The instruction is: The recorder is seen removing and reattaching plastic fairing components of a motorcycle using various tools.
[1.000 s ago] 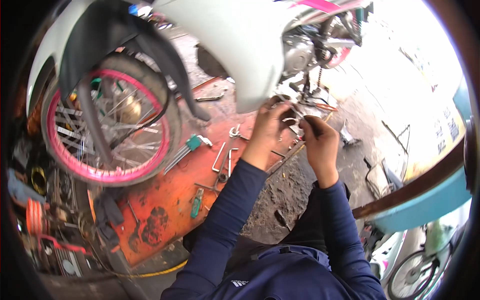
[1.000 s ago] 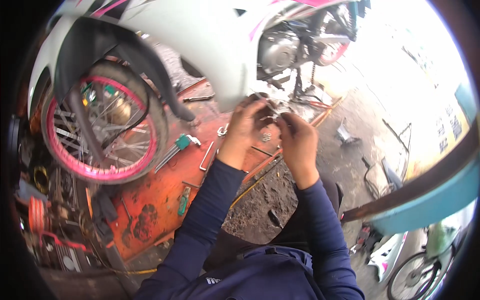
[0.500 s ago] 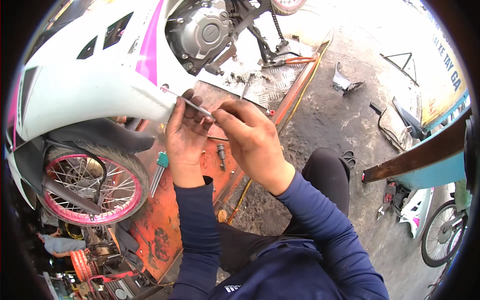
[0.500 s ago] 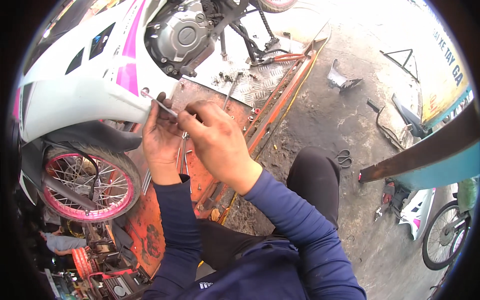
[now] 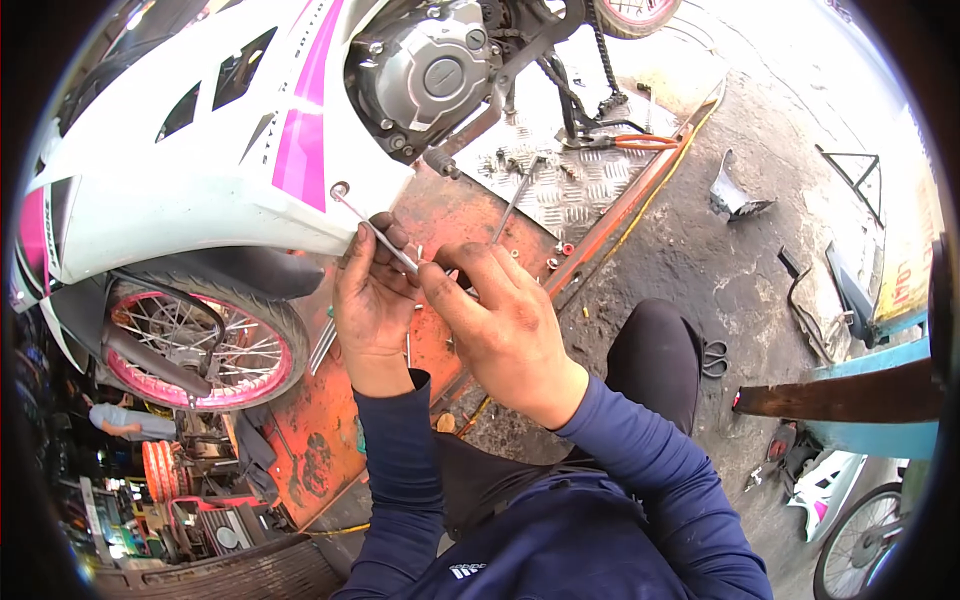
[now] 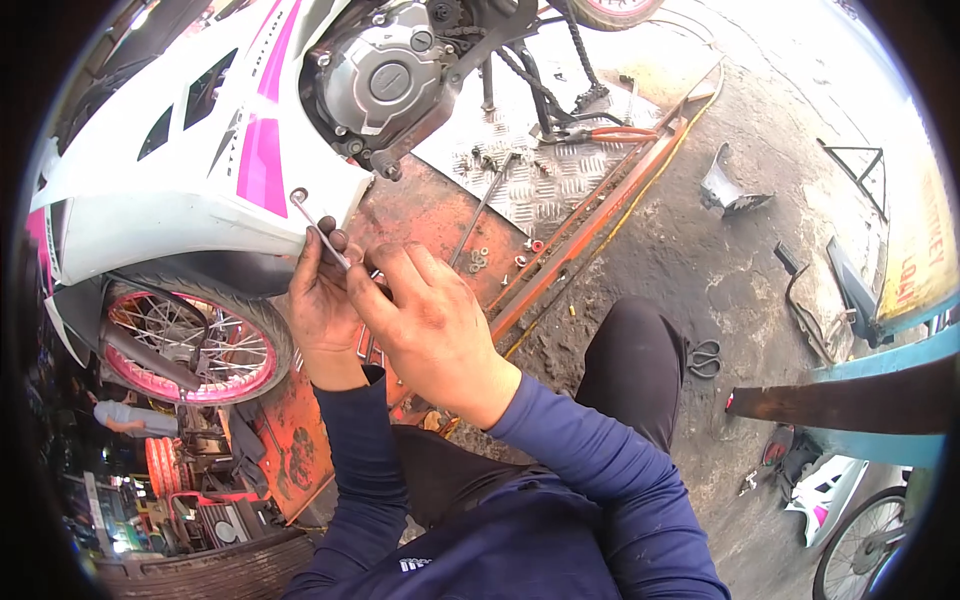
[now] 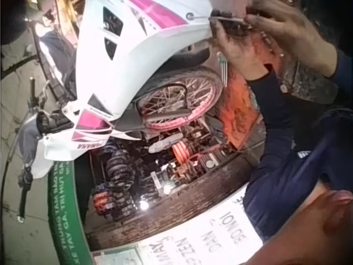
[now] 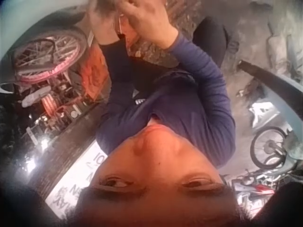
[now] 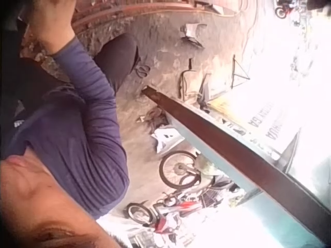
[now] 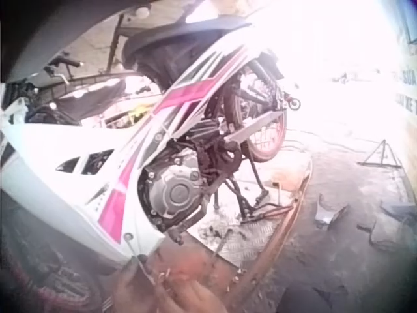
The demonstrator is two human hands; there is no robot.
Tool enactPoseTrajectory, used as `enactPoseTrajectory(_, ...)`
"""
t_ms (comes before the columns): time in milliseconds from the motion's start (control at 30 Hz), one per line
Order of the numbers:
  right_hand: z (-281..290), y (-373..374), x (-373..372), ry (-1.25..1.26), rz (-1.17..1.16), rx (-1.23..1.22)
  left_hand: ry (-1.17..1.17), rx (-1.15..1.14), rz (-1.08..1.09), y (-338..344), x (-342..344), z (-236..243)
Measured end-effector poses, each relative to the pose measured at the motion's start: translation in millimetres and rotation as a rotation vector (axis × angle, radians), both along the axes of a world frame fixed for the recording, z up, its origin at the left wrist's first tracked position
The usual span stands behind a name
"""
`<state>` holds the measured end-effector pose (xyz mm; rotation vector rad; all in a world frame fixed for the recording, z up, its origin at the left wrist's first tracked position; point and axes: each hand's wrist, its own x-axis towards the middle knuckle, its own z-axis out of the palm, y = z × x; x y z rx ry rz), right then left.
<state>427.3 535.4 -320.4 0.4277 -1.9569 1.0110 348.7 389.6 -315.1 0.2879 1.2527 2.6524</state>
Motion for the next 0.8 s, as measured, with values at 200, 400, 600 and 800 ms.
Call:
enactPoseTrajectory(200,0.0,-2.9,3.1,0.012,0.013,0.121,0.002,-0.022,0.013,-8.4,0.6,-0.7)
enactPoseTrajectory(400,9.8,-6.7,9.3,-0.004,-0.049,0.189,0.017,0.066,-0.132,-9.4,-4.3,-0.6)
enactPoseTrajectory(600,33.7,-17.5,16.5,0.018,-0.104,0.337,-0.014,0.167,-0.194,-15.4,-4.1,-1.3)
enactPoseTrajectory(800,38.5,-41.8,22.6,-0.153,-0.189,0.131,-0.145,0.324,-0.185,3.6,5.0,1.8)
